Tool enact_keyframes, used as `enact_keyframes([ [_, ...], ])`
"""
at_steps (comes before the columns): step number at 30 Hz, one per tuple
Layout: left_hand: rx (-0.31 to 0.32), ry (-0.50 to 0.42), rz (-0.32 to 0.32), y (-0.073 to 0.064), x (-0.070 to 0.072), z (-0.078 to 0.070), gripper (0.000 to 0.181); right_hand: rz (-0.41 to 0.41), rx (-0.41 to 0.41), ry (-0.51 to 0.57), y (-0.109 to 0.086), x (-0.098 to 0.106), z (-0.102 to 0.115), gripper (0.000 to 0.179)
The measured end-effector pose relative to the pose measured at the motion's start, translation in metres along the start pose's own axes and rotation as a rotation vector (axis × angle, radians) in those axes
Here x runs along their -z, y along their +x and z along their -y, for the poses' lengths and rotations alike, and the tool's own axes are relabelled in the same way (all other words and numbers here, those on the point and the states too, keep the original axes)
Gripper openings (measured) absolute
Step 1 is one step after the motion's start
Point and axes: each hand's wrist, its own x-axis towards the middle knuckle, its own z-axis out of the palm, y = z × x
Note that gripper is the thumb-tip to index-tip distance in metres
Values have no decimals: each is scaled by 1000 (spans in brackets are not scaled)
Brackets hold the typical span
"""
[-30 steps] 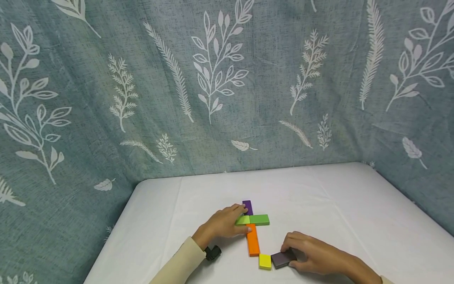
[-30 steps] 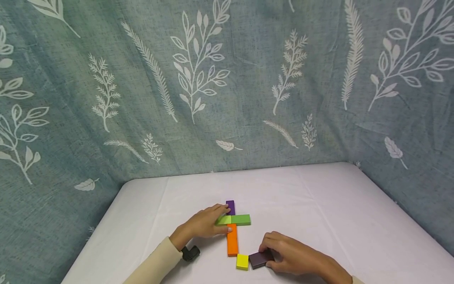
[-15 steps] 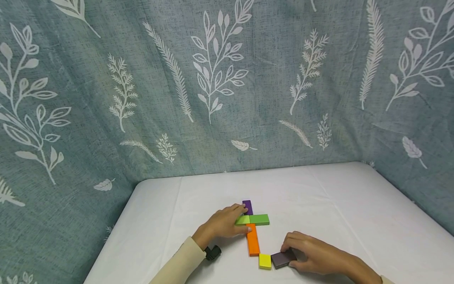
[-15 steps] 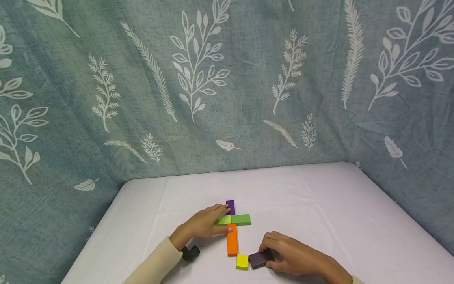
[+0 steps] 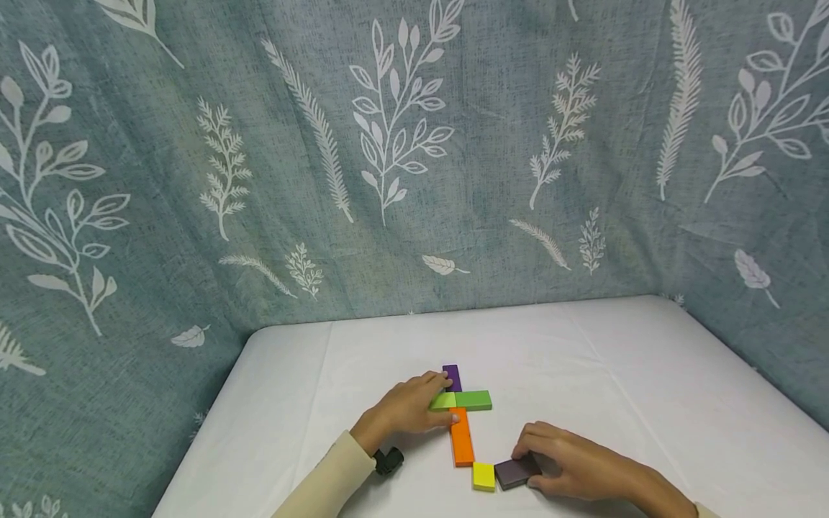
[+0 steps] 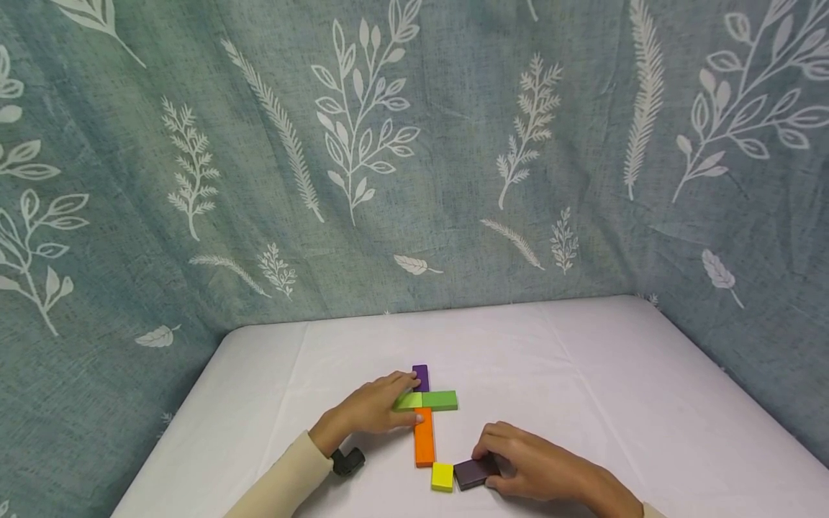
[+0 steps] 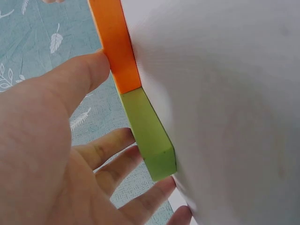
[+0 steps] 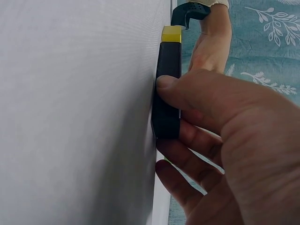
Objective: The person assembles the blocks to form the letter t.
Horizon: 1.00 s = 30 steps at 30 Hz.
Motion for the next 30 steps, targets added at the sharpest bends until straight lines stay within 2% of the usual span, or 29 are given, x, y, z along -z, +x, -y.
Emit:
enact_keyframes([
  [9,7,1,1,0,2,0,74,22,-53,18,2,2,0,28],
  [20,-23,-8,8,-1,3,0,67,11,8,-1,1,0,-3,29],
  [30,-22,52,7,-2,4,-7,64,31,-5,11,0,2,-3,37],
])
